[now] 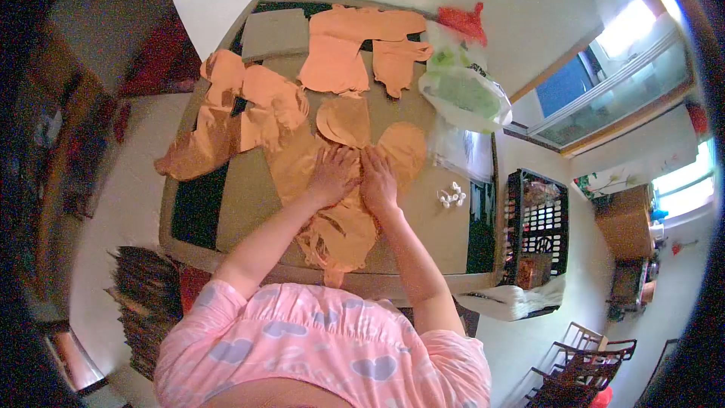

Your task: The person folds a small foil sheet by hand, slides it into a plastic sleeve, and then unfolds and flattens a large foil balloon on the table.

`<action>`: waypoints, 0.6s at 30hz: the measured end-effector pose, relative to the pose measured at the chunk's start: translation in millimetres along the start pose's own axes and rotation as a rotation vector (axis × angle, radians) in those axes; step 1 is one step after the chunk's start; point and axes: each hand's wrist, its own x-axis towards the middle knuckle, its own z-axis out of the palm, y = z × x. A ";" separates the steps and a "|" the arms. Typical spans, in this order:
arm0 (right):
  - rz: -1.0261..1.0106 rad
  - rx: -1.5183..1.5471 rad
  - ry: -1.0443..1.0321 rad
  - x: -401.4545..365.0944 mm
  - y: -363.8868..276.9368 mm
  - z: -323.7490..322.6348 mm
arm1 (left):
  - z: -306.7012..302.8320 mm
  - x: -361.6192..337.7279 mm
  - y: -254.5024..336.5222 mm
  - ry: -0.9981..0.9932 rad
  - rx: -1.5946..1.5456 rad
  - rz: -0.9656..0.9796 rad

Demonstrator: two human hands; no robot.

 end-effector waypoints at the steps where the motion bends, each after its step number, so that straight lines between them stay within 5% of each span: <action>1: 0.006 -0.005 0.005 -0.1 2.2 4.6 | -2.6 1.0 -1.1 0.090 -0.096 0.001; 3: -0.007 -0.019 0.025 4.0 5.1 6.2 | -10.9 4.4 -3.5 0.273 -0.287 0.005; 6: -0.038 -0.015 0.032 0.7 5.4 7.4 | -47.1 23.2 15.0 0.243 -0.365 0.057; 9: -0.044 -0.008 0.013 1.5 10.4 8.4 | -17.4 54.6 5.8 0.141 0.010 0.104; 18: -0.005 -0.065 -0.065 2.4 -2.4 -2.8 | 13.0 91.9 -27.4 0.140 0.093 0.100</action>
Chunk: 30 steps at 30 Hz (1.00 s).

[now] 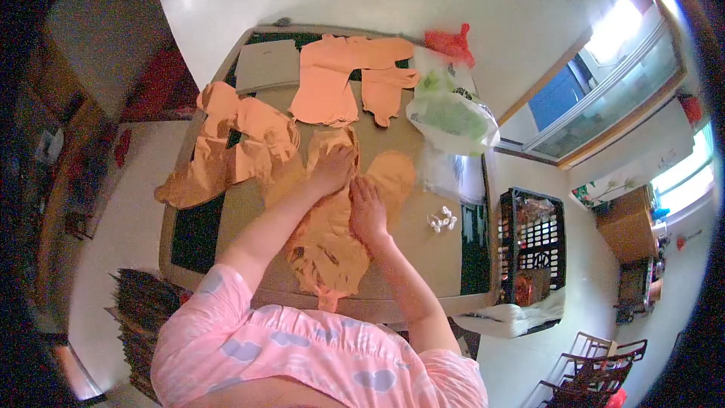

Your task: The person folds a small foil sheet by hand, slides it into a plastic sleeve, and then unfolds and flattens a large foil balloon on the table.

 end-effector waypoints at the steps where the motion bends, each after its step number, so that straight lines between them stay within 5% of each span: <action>1: 0.002 0.002 0.003 0.5 1.9 2.6 | -1.2 3.5 -0.5 -0.004 0.006 -0.013; 6: 0.008 -0.013 0.005 0.2 5.6 7.4 | -31.2 21.7 2.8 -0.121 0.087 -0.071; 12: -0.011 -0.011 0.029 -0.4 7.0 8.9 | 2.7 13.2 -5.3 0.080 0.192 -0.006; 15: 0.012 -0.001 -0.007 0.1 0.7 3.6 | -33.3 -24.5 18.9 -0.259 0.065 -0.101; 20: -0.052 -0.093 0.045 -0.5 11.9 12.8 | -16.2 -61.4 24.2 -0.136 0.007 -0.079; 23: 0.049 0.133 0.165 -8.8 29.6 3.1 | -14.9 -63.5 25.2 -0.141 0.010 -0.085; 26: 0.622 -0.069 0.275 -20.9 21.8 -31.0 | -8.1 -65.0 21.7 -0.119 0.018 -0.078; 30: 0.617 -0.246 0.366 -34.7 33.5 -25.4 | -8.4 -65.4 22.3 -0.119 0.002 -0.082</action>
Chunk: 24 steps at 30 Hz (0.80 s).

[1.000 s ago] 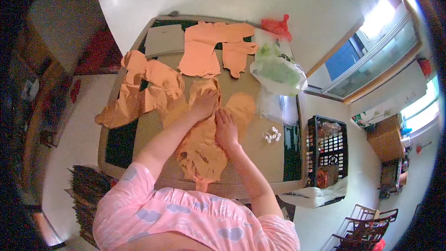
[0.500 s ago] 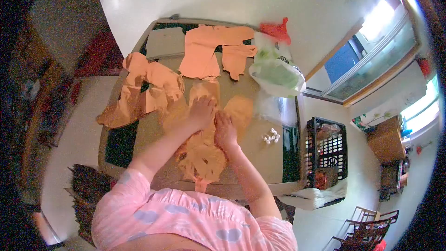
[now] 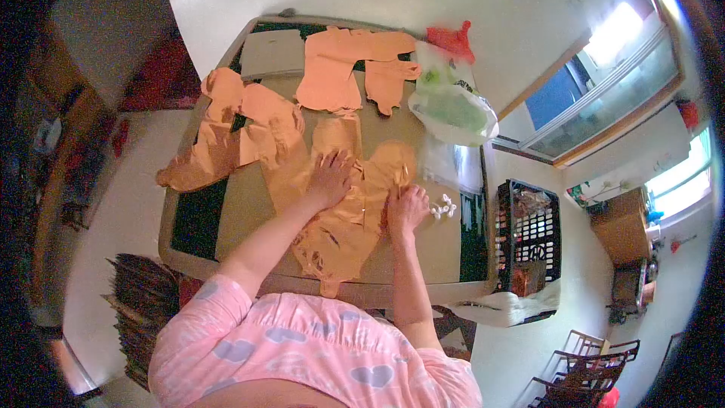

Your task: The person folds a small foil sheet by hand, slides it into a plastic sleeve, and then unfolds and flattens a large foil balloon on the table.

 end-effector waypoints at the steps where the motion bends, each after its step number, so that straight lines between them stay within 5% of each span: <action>1: -0.035 0.028 0.016 1.1 3.6 8.8 | -0.5 -2.3 0.3 0.007 -0.015 0.006; 6: -0.125 0.455 -0.054 4.1 -22.6 -1.8 | -9.5 -2.3 2.0 0.046 -0.060 0.010; 11: -0.203 1.104 -0.229 -7.2 -42.8 -21.9 | -23.6 0.3 5.7 -0.193 0.161 -0.035; 12: -0.077 1.137 -0.182 2.8 -30.1 -7.0 | -27.6 0.3 6.9 -0.262 0.212 -0.059; 16: -0.338 0.561 -0.145 12.2 -27.1 5.7 | -13.3 -2.2 -1.2 0.100 -0.689 -0.096; 18: -0.438 0.513 -0.342 2.4 -38.6 3.4 | -1.9 3.7 -5.1 0.130 -0.569 -0.060; 22: -0.683 0.334 -0.350 -5.2 -34.8 18.6 | -15.6 -1.8 -2.3 -0.002 -0.280 -0.007; 24: -0.683 0.332 -0.352 -6.1 -35.3 17.7 | -8.5 -0.5 1.3 0.172 -0.207 0.013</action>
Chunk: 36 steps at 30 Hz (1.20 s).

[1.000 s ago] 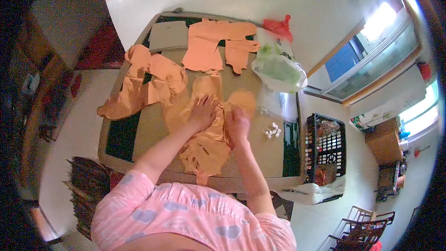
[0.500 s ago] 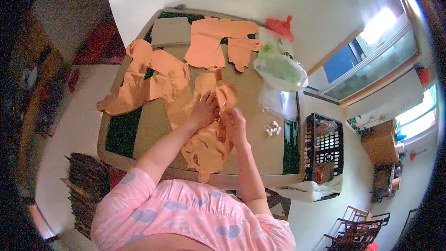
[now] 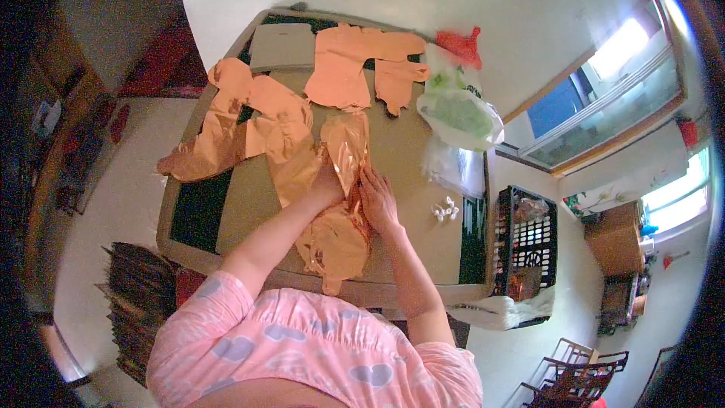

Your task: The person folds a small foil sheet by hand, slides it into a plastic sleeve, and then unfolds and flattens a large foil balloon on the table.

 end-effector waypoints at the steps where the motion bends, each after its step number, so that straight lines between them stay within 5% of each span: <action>1: 0.004 0.000 -0.001 -0.8 -1.6 -1.0 | 3.3 -0.7 1.2 0.082 0.036 0.024; 4: 0.037 0.017 -0.016 0.3 -8.5 -5.6 | -4.7 -3.9 4.2 0.037 -0.073 -0.019; 8: -0.005 -0.020 0.018 -0.3 -1.9 -0.4 | -9.4 4.3 -6.1 0.209 -0.535 -0.332; 13: -0.023 -0.009 0.031 0.3 -1.9 -0.5 | -33.5 13.2 -3.4 0.543 -0.348 -0.037; 14: -0.031 -0.013 0.035 0.0 -0.2 1.5 | -69.6 4.9 22.2 0.134 -0.132 -0.044; 17: -0.044 -0.022 0.051 -2.1 4.4 6.1 | -16.1 -19.1 14.1 0.185 0.003 0.265; 21: -0.018 0.033 0.032 0.7 5.1 4.8 | -2.5 -43.8 7.4 -0.027 0.098 0.130; 25: -0.006 0.302 0.004 -6.7 12.4 -4.9 | 4.9 -42.9 6.0 -0.002 0.091 0.096; 36: -0.229 0.181 -0.198 -94.7 0.1 -49.5 | 11.2 -42.0 2.5 0.001 0.115 0.084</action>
